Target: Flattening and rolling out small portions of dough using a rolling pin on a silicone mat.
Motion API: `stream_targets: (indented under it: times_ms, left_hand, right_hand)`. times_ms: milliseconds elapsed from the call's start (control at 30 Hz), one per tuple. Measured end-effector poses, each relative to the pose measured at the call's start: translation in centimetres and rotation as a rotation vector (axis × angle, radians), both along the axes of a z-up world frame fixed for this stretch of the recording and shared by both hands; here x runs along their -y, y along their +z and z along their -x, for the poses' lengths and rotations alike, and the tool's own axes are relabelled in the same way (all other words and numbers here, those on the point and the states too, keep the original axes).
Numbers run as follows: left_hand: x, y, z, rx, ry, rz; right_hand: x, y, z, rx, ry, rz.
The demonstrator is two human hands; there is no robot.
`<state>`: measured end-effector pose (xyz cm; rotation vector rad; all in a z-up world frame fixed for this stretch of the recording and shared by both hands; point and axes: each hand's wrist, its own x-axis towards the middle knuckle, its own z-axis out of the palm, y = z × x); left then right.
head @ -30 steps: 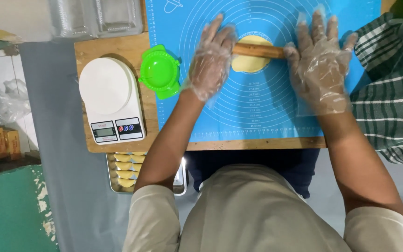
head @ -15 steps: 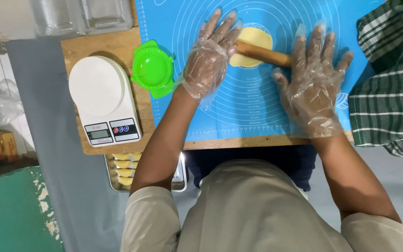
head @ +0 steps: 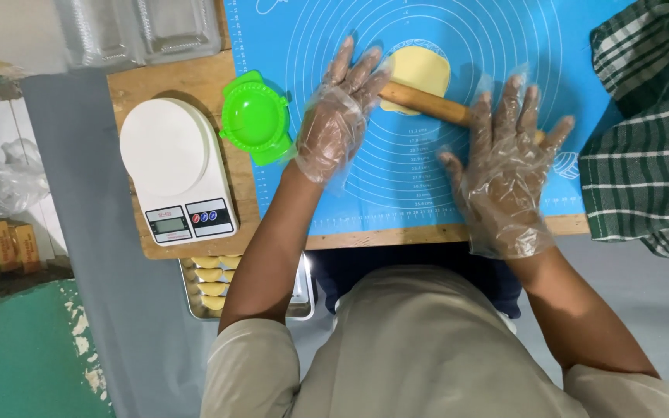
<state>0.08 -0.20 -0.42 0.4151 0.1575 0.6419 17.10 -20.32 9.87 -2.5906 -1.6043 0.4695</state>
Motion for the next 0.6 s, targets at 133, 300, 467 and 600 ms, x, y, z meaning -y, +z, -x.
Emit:
stream_targets:
  times_ms: [133,300,467,600]
  left_hand:
    - [0.0,-2.1,0.7,0.336,-0.114,0.224]
    - [0.0,-2.5,1.3,0.273,-0.067,0.254]
    - [-0.4,-0.7,1.3,-1.026,0.207,-1.819]
    - [-0.7,0.5,-0.3,-1.157,0.382,-2.225]
  right_hand:
    - [1.0,-1.2,0.0,0.057,0.053,-0.073]
    - [1.8,-2.2,-0.1,0.101,0.088,-0.154]
    - [1.7,-0.9,0.0,0.180,0.159,-0.393]
    - [0.9,-1.8,-1.4,0.371,0.154,-0.570]
